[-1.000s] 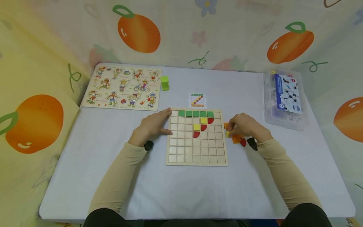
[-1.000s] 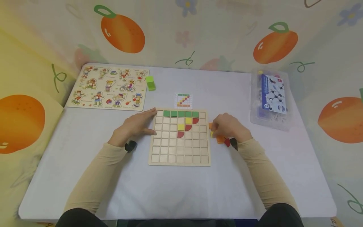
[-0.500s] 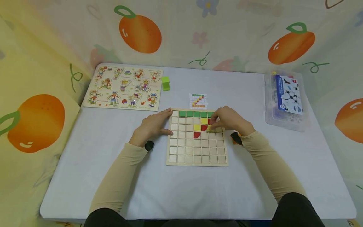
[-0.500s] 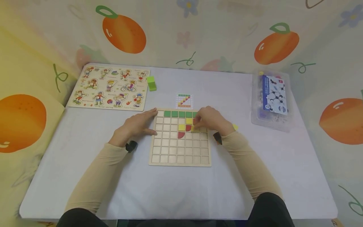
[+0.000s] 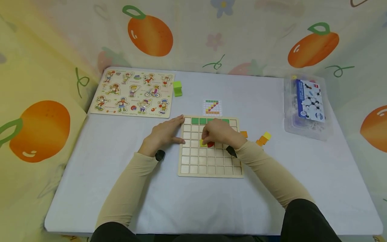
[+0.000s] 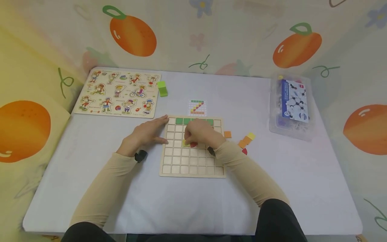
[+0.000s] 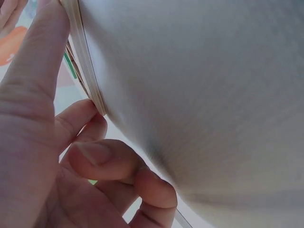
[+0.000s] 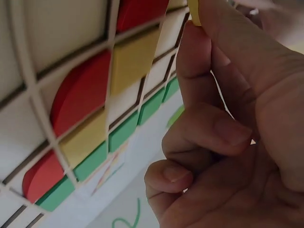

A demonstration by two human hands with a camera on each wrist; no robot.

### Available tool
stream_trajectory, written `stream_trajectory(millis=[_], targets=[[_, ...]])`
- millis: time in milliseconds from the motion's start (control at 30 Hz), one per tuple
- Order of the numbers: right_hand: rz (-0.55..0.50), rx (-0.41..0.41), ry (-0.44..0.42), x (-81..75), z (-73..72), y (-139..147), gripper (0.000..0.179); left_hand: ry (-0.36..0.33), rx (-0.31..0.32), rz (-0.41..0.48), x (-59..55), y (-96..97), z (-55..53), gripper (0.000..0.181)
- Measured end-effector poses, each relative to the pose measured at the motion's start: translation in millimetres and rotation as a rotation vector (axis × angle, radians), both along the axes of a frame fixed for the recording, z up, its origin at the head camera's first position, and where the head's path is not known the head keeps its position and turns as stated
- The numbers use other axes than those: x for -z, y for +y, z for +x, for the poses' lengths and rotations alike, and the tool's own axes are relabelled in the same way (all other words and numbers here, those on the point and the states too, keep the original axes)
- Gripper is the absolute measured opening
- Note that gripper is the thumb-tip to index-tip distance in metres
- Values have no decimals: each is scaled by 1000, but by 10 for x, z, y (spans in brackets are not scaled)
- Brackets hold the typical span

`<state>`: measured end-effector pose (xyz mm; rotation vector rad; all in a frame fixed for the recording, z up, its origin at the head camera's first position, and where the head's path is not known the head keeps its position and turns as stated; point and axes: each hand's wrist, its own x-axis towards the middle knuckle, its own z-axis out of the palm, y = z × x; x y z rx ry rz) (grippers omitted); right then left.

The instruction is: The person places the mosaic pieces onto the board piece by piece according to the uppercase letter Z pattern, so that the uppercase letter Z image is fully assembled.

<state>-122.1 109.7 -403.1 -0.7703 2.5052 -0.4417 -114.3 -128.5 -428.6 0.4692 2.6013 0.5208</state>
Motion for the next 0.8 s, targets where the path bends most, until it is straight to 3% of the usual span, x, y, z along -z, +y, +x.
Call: stream_trajectory(millis=[167, 467, 600, 800], targets=[[64, -8, 28, 15, 48, -86, 17, 10, 7, -8, -4, -4, 11, 99], [10, 11, 6, 49, 111, -69, 14, 5, 14, -6, -9, 13, 4, 100], [-26, 27, -23, 5, 94, 79, 12, -2, 13, -10, -16, 23, 7, 101], [-17, 64, 40, -26, 56, 501, 14, 3, 12, -21, -23, 16, 7, 101]])
